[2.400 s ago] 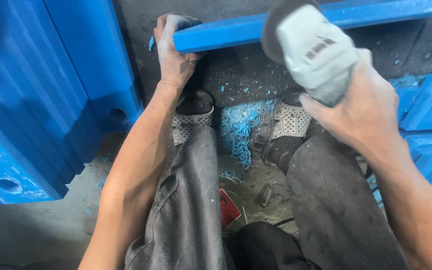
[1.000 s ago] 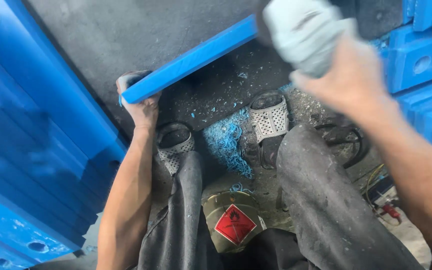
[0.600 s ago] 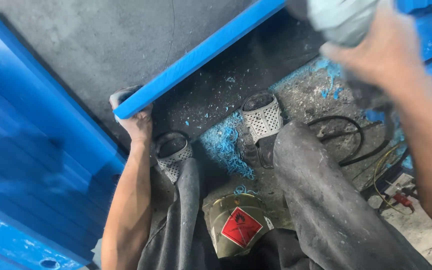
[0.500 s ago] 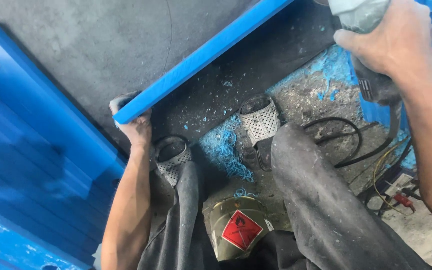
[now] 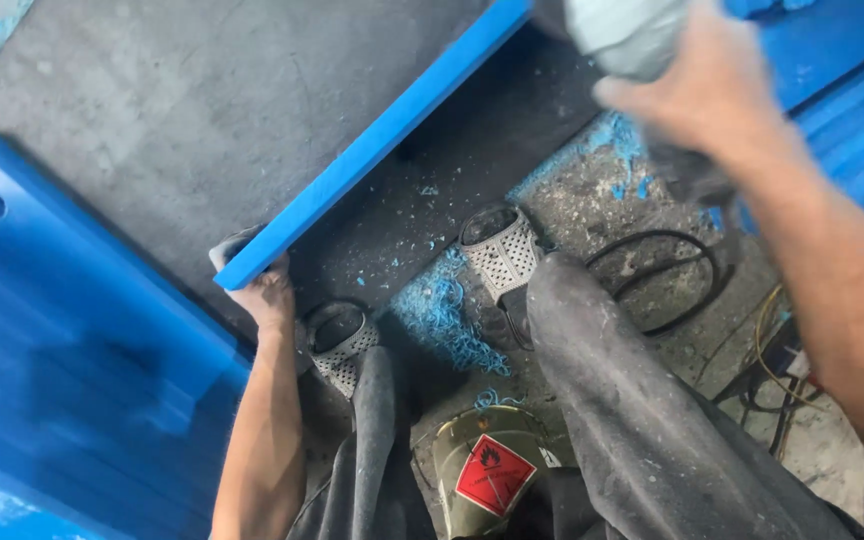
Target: Using an angle grinder to smooth and finish the edges of blue plastic industrial components on a factory floor.
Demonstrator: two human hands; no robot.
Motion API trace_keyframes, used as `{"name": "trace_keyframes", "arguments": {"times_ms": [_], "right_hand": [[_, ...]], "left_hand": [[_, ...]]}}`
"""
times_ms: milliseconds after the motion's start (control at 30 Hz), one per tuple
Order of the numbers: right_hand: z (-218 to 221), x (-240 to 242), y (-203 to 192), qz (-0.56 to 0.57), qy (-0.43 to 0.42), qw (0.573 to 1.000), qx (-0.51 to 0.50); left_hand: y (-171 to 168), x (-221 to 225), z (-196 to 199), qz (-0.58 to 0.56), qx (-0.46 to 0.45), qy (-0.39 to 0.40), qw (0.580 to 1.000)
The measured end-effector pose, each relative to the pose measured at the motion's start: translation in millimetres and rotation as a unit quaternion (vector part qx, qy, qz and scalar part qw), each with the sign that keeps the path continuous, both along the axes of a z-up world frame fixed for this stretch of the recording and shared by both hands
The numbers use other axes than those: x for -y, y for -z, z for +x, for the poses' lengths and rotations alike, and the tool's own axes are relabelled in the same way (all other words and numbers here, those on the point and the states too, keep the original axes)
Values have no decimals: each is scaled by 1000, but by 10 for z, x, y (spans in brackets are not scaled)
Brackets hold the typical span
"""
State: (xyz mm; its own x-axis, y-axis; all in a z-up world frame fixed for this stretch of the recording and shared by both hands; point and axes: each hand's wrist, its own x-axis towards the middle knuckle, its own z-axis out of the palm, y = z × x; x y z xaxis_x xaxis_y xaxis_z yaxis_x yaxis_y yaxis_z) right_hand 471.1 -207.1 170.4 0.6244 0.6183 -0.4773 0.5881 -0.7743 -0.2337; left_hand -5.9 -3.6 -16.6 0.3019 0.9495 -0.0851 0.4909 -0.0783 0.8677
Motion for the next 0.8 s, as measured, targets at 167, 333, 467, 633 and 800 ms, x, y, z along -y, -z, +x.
{"name": "trace_keyframes", "arguments": {"times_ms": [167, 333, 467, 633, 800], "right_hand": [[230, 72, -79, 62, -18, 996, 55], [98, -44, -112, 48, -13, 998, 43], [148, 12, -71, 34, -16, 999, 31], [280, 145, 28, 71, 9, 996, 52], [138, 93, 25, 90, 3, 995, 42]], "left_hand": [[-50, -9, 82, 30, 26, 22, 999], [141, 3, -75, -35, -23, -1, 999], [14, -2, 3, -9, -15, 2, 1000], [-52, -2, 55, 8, 2, 10, 1000], [22, -6, 25, 8, 1, 19, 1000]]}}
